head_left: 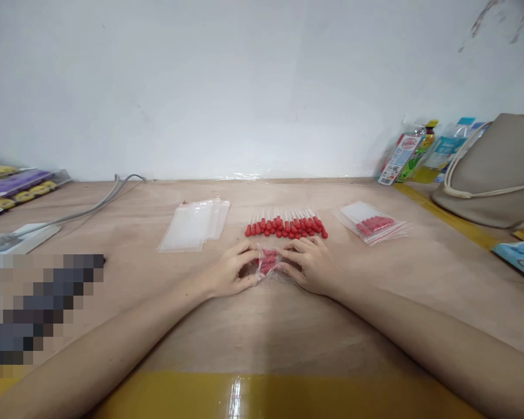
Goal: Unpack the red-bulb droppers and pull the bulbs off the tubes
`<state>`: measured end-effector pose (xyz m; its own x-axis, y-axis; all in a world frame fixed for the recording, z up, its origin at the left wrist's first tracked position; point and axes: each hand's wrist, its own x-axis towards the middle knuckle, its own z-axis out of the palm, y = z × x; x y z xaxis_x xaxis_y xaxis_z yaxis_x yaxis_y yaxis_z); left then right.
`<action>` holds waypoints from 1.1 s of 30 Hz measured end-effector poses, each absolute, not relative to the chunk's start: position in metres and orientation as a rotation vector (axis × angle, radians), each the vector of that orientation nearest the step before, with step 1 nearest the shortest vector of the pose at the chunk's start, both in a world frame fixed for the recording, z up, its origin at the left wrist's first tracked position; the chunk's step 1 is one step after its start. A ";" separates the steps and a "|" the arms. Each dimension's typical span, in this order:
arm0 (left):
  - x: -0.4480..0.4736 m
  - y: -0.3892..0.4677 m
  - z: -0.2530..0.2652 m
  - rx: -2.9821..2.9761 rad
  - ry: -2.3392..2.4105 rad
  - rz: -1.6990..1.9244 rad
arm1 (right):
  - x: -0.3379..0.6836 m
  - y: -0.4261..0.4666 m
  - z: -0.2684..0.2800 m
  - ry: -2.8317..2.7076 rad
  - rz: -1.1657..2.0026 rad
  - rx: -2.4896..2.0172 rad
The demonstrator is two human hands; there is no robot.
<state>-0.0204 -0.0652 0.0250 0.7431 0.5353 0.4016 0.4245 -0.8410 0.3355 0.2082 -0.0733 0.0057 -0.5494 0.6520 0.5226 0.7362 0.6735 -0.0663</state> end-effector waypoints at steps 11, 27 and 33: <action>-0.009 -0.074 0.023 2.676 0.958 0.749 | 0.206 -0.071 0.002 -2.337 -0.187 -1.073; -0.016 -0.061 0.006 2.035 0.869 0.917 | 0.220 -0.060 0.007 -2.518 0.014 -0.909; -0.026 -0.060 0.016 2.192 0.889 0.983 | 0.225 -0.055 0.006 -2.579 0.011 -0.845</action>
